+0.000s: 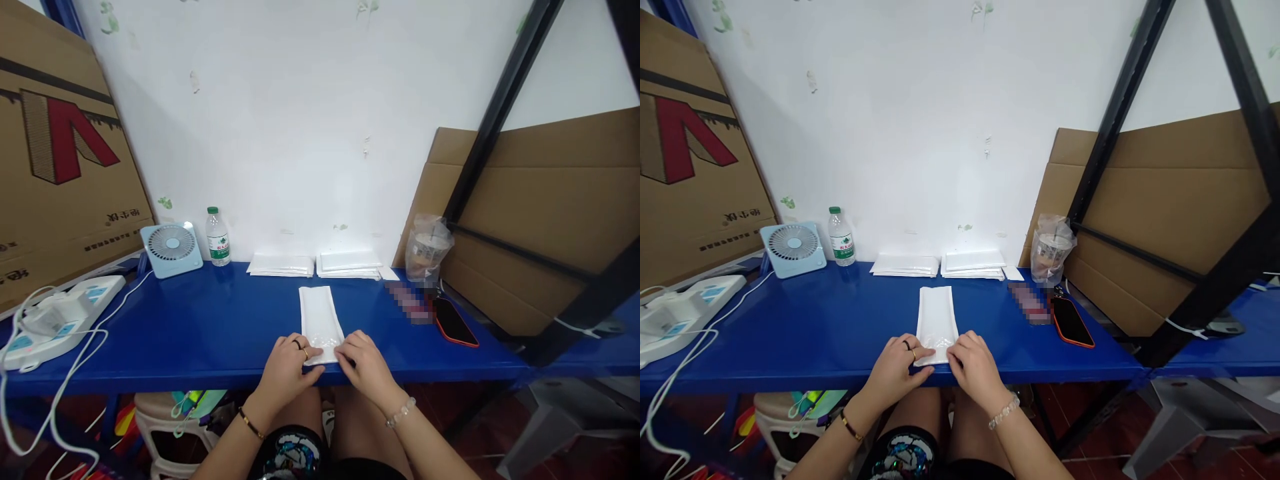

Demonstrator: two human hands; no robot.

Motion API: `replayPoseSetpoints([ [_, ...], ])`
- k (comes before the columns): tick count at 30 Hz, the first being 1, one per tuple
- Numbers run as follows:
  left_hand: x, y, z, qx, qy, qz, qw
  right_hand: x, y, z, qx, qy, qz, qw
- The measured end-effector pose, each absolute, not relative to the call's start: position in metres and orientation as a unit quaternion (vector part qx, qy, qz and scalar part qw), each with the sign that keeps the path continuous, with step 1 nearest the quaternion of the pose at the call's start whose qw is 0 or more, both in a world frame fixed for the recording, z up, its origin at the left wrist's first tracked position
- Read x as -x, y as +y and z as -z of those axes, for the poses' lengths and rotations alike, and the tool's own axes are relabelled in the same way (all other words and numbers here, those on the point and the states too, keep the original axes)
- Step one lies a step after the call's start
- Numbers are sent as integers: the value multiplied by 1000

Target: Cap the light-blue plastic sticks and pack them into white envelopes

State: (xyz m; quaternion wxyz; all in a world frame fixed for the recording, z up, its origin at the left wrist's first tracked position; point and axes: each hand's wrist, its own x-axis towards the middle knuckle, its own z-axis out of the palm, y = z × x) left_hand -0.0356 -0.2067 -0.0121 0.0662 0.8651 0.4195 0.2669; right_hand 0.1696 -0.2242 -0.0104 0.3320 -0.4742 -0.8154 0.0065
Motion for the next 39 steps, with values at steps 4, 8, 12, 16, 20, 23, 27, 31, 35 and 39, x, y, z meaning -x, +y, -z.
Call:
replayPoseSetpoints([
  [4,34,-198,12,-881,412,-231,28,-164,-226,3,478,-840,40,254],
  [8,29,-188,2,-892,399,-211,-7,-155,-215,1,449,-858,97,232],
  [12,33,-185,2,-824,440,-354,46,-163,-192,-21,410,-861,120,276],
  [16,44,-185,14,-694,508,-495,125,-201,-134,-78,460,-767,78,441],
  [20,46,-183,21,-683,514,-492,165,-247,-52,-116,590,-569,-131,557],
  [23,46,-182,21,-692,513,-473,185,-271,-5,-110,643,-490,-190,557],
  [27,48,-183,19,-687,518,-459,222,-292,21,-78,712,-455,-179,504],
  [31,49,-182,20,-684,524,-441,251,-301,26,-59,770,-451,-134,431],
  [35,47,-182,19,-684,522,-430,272,-271,30,-58,751,-538,42,381],
  [39,43,-183,14,-668,524,-451,276,-192,36,-47,552,-791,124,234],
])
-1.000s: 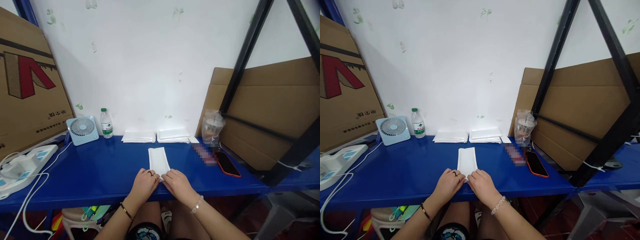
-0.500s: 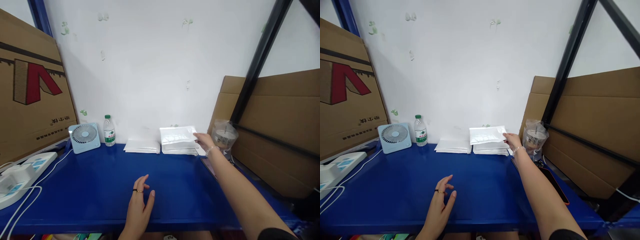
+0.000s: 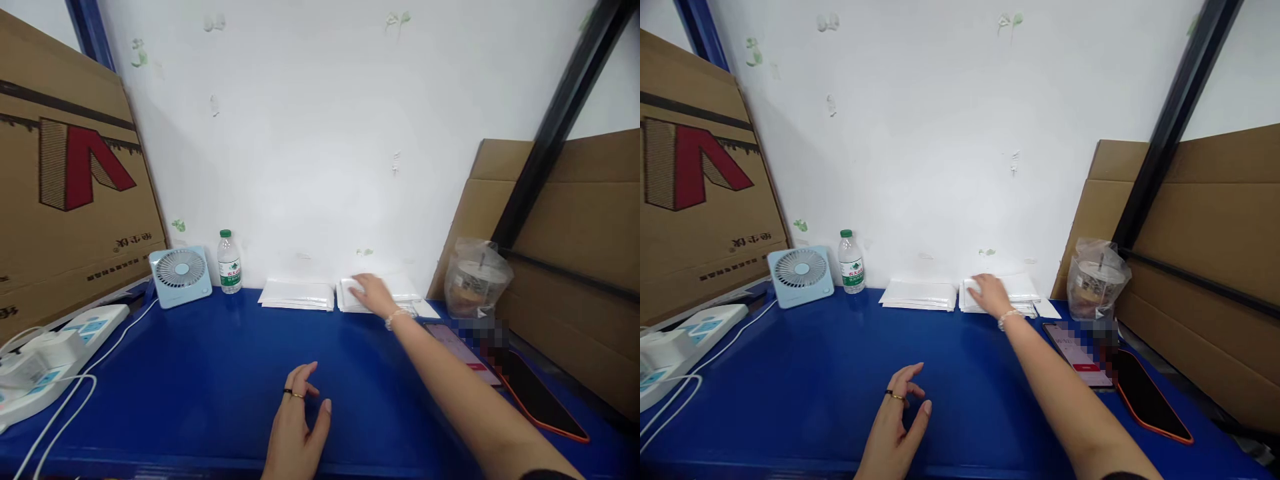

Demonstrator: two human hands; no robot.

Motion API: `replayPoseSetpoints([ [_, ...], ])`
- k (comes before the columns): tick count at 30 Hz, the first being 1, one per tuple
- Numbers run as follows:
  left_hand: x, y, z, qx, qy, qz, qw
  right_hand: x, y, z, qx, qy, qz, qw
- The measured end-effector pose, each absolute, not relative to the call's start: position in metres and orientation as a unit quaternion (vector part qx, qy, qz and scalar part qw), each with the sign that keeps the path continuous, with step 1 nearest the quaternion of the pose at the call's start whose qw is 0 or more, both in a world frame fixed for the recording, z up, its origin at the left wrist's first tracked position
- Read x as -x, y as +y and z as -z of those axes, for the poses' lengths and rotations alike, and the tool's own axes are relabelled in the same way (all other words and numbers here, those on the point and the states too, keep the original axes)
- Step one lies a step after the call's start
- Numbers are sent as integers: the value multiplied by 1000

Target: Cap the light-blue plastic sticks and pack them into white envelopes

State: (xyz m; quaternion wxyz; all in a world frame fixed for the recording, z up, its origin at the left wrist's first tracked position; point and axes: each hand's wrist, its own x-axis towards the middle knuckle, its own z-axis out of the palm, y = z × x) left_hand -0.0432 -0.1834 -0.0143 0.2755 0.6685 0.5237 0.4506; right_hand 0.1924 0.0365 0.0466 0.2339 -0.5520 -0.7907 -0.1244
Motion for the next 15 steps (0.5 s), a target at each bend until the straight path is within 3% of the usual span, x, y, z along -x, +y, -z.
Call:
replayPoseSetpoints([
  [4,43,-185,11,-663,526,-451,283,-117,49,-23,489,-853,114,144],
  [7,46,-184,12,-653,530,-453,296,-91,58,-14,498,-852,98,131],
  [12,51,-178,18,-619,509,-497,334,-92,55,-32,520,-828,79,194],
  [15,52,-169,17,-544,483,-539,425,-107,31,-48,530,-804,61,264],
])
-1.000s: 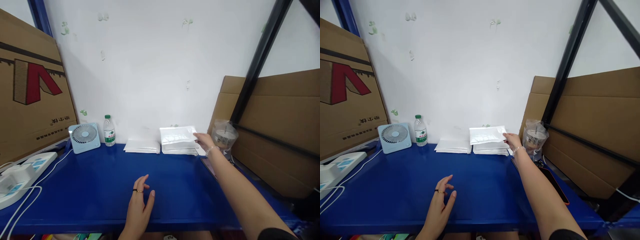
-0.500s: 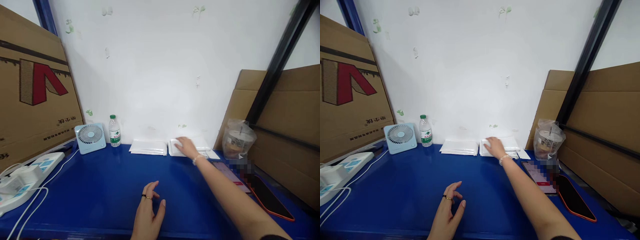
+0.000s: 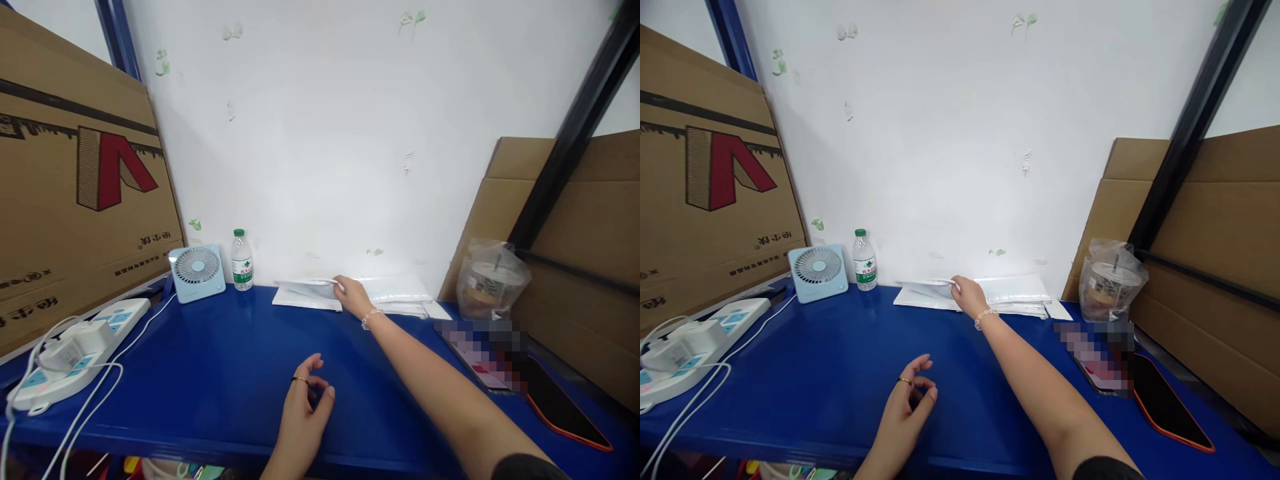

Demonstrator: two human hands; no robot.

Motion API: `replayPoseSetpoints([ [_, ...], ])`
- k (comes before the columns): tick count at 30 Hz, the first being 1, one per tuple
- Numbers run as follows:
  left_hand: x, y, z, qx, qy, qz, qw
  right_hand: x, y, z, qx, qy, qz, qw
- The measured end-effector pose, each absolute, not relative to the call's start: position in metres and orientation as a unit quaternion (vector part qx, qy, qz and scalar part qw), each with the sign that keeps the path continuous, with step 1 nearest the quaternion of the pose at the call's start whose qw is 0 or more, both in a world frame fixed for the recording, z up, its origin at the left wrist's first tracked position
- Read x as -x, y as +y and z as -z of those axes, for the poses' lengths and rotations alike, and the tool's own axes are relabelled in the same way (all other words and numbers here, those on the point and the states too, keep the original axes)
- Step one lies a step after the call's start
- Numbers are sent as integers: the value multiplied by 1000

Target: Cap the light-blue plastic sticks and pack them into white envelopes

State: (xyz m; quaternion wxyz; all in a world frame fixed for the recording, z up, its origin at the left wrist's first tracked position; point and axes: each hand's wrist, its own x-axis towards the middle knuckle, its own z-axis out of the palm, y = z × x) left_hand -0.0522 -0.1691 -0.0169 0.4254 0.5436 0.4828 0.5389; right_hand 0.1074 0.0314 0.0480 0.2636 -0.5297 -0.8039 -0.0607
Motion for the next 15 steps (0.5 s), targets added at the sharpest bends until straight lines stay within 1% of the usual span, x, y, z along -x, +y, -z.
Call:
replayPoseSetpoints([
  [1,52,-165,15,-498,467,-557,473,-114,20,-52,531,-791,35,302],
  [2,51,-162,11,-442,444,-573,528,-120,7,-55,524,-767,-30,369],
  [4,46,-154,3,-311,383,-587,642,-133,-23,-58,478,-707,-195,484],
  [5,42,-152,-2,-249,345,-583,692,-139,-38,-58,440,-671,-282,526],
  [6,37,-149,-6,-199,306,-577,731,-144,-54,-58,404,-630,-361,557],
  [8,23,-147,-14,-139,230,-570,777,-153,-82,-54,340,-544,-498,584],
  [10,9,-148,-19,-110,170,-597,776,-159,-106,-48,288,-461,-589,598],
  [13,-8,-149,-26,-76,125,-696,703,-163,-127,-36,235,-333,-662,629],
  [15,-13,-148,-31,-73,108,-733,667,-163,-134,-26,219,-244,-701,633],
])
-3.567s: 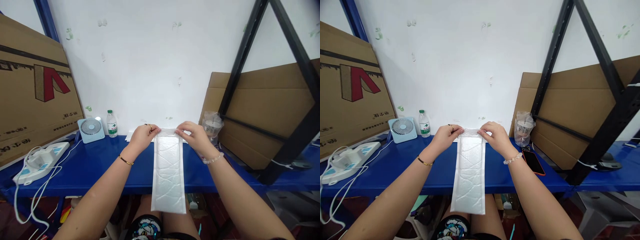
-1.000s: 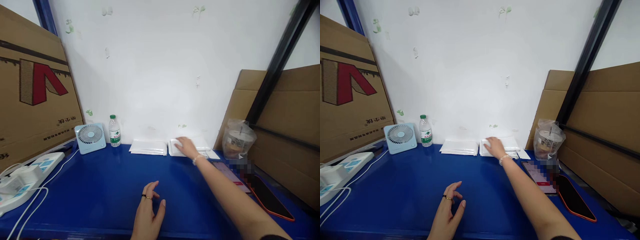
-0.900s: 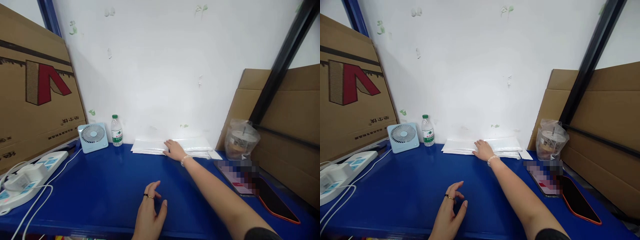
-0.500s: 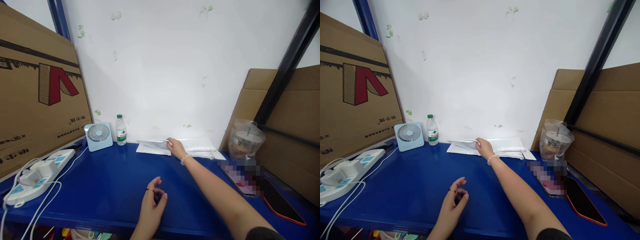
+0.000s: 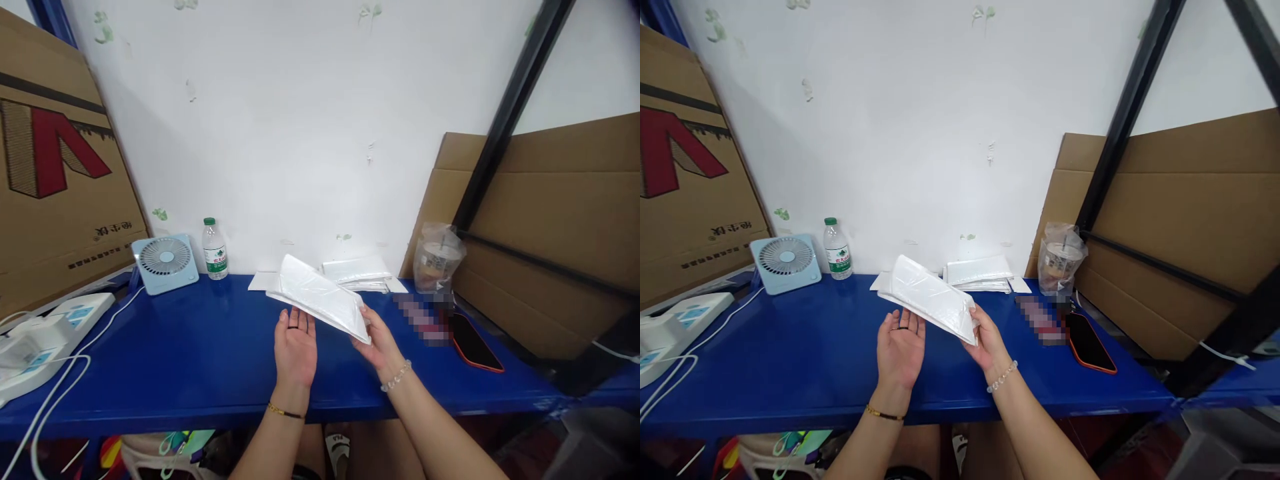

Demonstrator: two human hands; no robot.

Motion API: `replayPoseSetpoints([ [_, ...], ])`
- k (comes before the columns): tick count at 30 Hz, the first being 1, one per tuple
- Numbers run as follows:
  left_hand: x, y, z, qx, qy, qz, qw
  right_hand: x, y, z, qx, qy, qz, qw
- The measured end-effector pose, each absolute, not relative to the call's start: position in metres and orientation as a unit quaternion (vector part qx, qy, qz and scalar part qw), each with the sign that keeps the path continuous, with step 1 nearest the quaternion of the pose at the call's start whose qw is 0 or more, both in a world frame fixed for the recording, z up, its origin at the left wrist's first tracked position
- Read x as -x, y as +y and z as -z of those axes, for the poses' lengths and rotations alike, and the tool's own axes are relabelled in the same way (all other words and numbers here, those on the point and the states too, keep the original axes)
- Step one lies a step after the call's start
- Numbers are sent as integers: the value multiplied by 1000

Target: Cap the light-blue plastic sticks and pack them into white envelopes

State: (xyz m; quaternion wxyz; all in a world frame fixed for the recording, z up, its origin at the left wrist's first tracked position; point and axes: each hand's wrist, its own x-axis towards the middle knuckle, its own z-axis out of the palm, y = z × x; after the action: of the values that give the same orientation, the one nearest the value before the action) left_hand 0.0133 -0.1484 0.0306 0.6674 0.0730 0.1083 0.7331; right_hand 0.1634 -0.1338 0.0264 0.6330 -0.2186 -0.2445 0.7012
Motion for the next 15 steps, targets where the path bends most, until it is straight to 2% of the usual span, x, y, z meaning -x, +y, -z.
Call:
replayPoseSetpoints([
  [7,-9,-135,-48,-230,130,-697,666,-149,-134,-5,225,-114,-797,549],
  [15,-22,-118,-93,-422,235,-709,515,-132,-119,7,256,-71,-764,589],
])
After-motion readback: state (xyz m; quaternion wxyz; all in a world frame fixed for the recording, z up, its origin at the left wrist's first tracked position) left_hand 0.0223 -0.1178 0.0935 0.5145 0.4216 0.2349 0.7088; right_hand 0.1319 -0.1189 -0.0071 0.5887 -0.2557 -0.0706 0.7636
